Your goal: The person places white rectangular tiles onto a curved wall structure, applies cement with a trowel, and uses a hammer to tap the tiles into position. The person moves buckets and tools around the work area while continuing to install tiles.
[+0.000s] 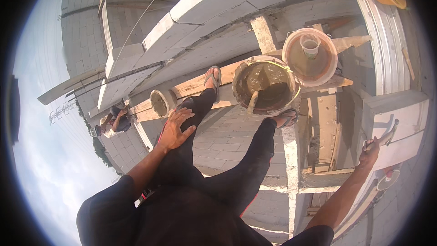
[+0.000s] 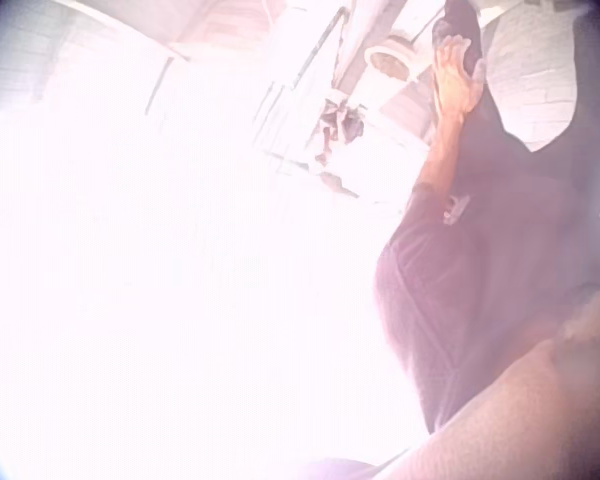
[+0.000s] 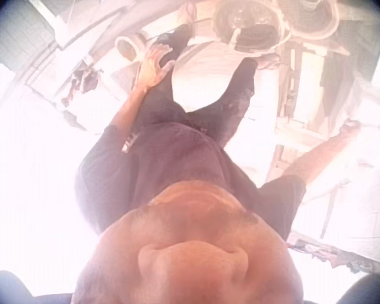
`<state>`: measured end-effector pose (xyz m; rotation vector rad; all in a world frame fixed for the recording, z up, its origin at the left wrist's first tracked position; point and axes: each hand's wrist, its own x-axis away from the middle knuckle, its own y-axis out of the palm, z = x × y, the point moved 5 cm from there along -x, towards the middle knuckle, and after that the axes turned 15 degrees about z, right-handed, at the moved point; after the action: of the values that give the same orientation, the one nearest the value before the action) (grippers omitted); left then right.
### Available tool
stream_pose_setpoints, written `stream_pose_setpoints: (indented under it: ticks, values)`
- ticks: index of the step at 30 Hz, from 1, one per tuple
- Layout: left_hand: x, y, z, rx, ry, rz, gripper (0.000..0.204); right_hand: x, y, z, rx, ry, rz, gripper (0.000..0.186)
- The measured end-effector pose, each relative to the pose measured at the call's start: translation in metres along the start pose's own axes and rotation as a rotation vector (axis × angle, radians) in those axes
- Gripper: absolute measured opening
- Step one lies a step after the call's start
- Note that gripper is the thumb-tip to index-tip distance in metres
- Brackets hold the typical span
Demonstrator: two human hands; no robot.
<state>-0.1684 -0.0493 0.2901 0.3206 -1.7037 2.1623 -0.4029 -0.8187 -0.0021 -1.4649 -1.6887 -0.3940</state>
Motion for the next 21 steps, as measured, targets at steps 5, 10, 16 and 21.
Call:
stream_pose_setpoints:
  ticks: [5,10,16,21]
  values:
    - [0.042,-0.061,-0.093,0.497,-0.569,0.42,0.05,0.304,0.105,0.066,0.2,0.116,-0.158,0.023]
    - [0.063,-0.125,-0.255,0.916,-1.027,0.8,0.057,0.598,0.198,0.1,0.536,-0.221,-0.475,0.025]
    - [-0.041,-0.183,-0.415,1.539,-1.198,0.825,0.106,0.797,0.357,0.131,0.615,-0.67,-0.874,0.034]
    - [-0.131,-0.191,-0.45,1.89,-1.442,0.642,0.138,0.903,0.499,0.165,0.927,-0.826,-1.115,0.025]
